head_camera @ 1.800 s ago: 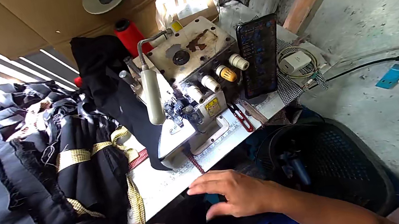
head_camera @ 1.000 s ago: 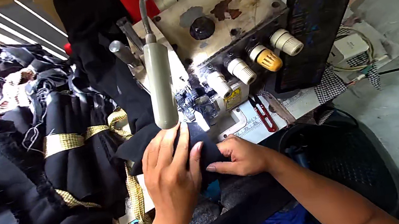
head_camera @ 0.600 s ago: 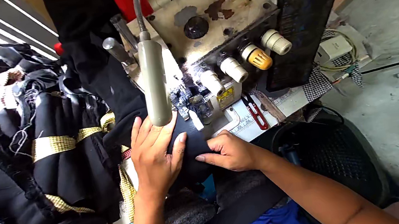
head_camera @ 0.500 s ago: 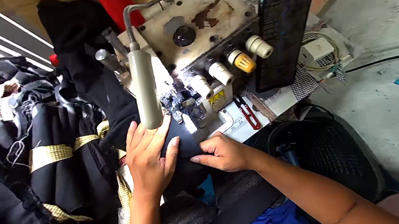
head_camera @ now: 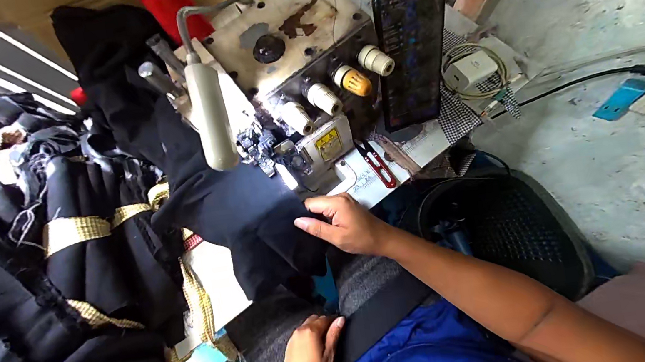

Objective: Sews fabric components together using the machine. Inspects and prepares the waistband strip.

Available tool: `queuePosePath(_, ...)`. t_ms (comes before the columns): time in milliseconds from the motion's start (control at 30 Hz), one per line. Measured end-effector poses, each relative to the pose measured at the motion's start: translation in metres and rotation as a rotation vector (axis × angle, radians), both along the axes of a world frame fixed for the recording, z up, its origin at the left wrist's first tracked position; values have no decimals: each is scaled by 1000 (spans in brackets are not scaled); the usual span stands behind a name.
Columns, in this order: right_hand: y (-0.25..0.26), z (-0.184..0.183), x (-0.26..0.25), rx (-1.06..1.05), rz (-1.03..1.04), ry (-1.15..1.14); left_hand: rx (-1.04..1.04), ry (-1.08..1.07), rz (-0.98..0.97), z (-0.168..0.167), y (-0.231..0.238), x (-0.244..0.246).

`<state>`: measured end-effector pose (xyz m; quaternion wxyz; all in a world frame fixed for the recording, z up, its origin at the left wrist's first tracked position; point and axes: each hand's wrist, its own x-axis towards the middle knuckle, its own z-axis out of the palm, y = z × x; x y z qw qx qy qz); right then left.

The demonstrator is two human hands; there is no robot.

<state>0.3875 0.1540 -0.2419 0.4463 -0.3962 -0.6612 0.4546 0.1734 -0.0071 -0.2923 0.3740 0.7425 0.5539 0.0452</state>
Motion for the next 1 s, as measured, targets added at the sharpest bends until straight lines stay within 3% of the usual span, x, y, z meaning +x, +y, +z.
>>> queuePosePath(200, -35, 17, 47, 21, -59, -42, 165, -126, 170, 8, -31, -22)
queuePosePath(433, -98, 7, 88, -116, -87, -273, 277, 28, -40, 2, -32, -20)
queuePosePath(633, -126, -15, 45, -173, 318, -549, 384, -68, 24, 19, -30, -11)
queuePosePath(800, -123, -7, 10, -11, 714, -554, 122, -410, 4, 43, -37, -15)
queuePosePath(900, -96, -1, 36, -83, 898, -459, 74, -311, -8, 42, -36, -52)
queuePosePath(1000, -71, -11, 93, -168, 923, -347, -131, -422, 36, 46, -34, -103)
